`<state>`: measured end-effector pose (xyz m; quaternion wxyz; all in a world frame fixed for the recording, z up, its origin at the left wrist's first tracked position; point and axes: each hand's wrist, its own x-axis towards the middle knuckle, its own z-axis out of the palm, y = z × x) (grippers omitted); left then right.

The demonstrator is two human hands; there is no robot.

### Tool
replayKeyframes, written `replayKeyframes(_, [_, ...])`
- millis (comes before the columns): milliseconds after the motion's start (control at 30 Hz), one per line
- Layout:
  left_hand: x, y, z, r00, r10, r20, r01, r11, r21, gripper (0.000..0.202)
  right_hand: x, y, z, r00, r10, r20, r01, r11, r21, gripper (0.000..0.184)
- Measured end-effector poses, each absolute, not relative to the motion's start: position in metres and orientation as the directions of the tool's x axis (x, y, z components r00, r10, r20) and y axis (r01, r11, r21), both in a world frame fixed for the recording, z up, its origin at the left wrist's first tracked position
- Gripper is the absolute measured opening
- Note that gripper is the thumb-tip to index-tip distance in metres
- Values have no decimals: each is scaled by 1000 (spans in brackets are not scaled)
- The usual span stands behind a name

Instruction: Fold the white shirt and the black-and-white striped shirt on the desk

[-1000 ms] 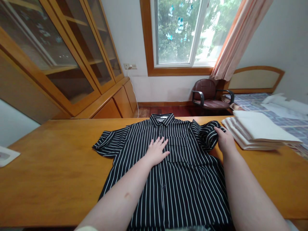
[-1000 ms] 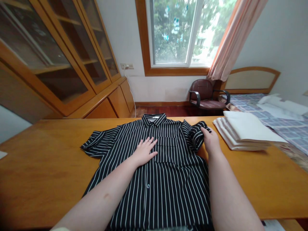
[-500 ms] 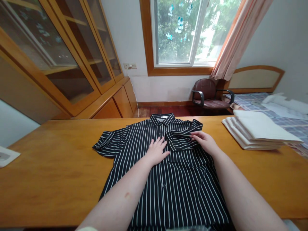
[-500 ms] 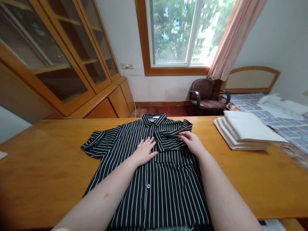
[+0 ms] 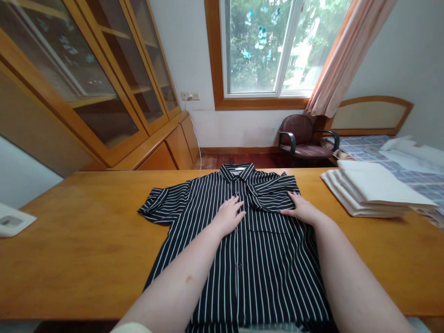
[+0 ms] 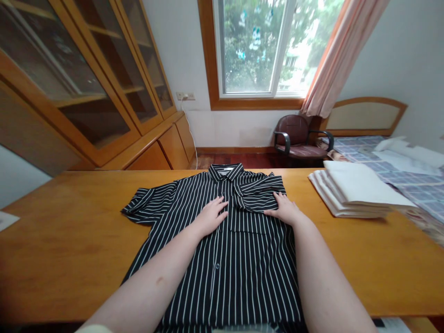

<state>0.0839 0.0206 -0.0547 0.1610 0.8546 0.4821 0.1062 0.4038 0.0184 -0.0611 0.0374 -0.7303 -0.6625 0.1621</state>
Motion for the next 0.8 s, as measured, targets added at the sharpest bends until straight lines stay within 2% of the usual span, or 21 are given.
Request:
replayKeyframes(67, [72, 26, -52, 417, 908, 42, 842, -404, 358, 54, 407, 17, -61, 73, 978, -193, 961, -121, -248, 108])
replayKeyframes(133, [58, 35, -52, 314, 950, 5, 904, -300, 304, 57, 408, 17, -61, 146, 970, -193, 959, -187, -215, 114])
replayKeyframes(233, [41, 47, -56, 234, 966, -107, 954, -207, 216, 65, 408, 19, -63, 289, 940, -182, 928, -321, -189, 109])
replayKeyframes(300, [35, 53, -60, 223, 963, -149, 964, -196, 180, 66, 407, 22, -65, 310, 938, -154, 920, -337, -201, 101])
replayKeyframes(467, [31, 57, -63, 194, 968, -158, 977, -175, 125, 66, 403, 27, -64, 286, 957, -41, 927, -288, -242, 78])
replayKeyframes(600, [32, 56, -64, 205, 971, -127, 971, -185, 153, 65, 404, 27, -56, 240, 970, 28, 918, -217, -331, 52])
replayKeyframes(800, [38, 52, -57, 189, 977, -101, 964, -166, 208, 62, 398, 24, -49, 103, 984, 145, 918, -38, -395, 51])
